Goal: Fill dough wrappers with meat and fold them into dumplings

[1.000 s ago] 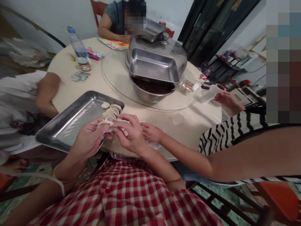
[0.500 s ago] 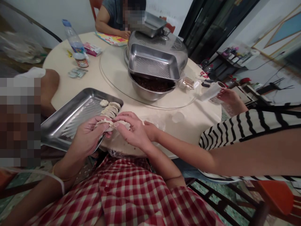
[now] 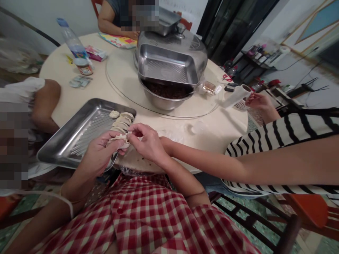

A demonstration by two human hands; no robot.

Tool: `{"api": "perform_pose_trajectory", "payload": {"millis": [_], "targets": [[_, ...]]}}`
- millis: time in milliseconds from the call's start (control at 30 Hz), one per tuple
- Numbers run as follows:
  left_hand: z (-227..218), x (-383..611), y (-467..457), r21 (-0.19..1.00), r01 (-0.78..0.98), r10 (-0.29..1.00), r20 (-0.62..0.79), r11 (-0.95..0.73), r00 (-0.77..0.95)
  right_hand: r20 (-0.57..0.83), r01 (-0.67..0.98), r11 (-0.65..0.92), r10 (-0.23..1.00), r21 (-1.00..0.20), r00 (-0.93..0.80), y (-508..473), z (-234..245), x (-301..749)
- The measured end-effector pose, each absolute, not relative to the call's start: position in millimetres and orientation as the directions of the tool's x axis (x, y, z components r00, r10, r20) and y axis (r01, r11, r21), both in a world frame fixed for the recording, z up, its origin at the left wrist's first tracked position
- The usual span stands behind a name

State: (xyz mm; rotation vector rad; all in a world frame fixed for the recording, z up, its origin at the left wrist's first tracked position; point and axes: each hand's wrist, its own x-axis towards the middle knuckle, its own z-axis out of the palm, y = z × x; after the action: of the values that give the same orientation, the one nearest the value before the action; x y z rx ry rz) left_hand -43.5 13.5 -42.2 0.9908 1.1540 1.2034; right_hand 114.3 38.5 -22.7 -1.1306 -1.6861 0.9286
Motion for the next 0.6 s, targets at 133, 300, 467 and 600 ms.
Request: {"api": "perform_pose_trajectory", "payload": {"millis": [133, 300, 467, 600], "targets": [[-41.7, -44.6, 14.3, 0.990, -0.116, 0.997, -0.083, 0.082, -0.003, 0.364, 0.401, 0.445, 0.893, -0.801, -0.264, 39.8, -23.2, 115.8], [-37.8, -43.4, 14.6, 0.997, -0.054, 0.999, -0.049, 0.048, -0.010, 0.558, 0.447, 0.653, 0.757, -0.612, -0.341, 39.7, -23.9, 115.6], [-33.5, -42.4, 14.2, 0.995, -0.084, 0.999, -0.052, 0.050, -0.016, 0.590, 0.417, 0.719, 0.695, -0.556, -0.412, 40.5, -23.7, 117.7], [-37.4, -44.1, 15.2, 0.995, -0.088, 0.998, -0.059, 0.057, -0.027, 0.600, 0.418, 0.726, 0.687, -0.546, -0.411, 38.2, -21.3, 120.2]]}}
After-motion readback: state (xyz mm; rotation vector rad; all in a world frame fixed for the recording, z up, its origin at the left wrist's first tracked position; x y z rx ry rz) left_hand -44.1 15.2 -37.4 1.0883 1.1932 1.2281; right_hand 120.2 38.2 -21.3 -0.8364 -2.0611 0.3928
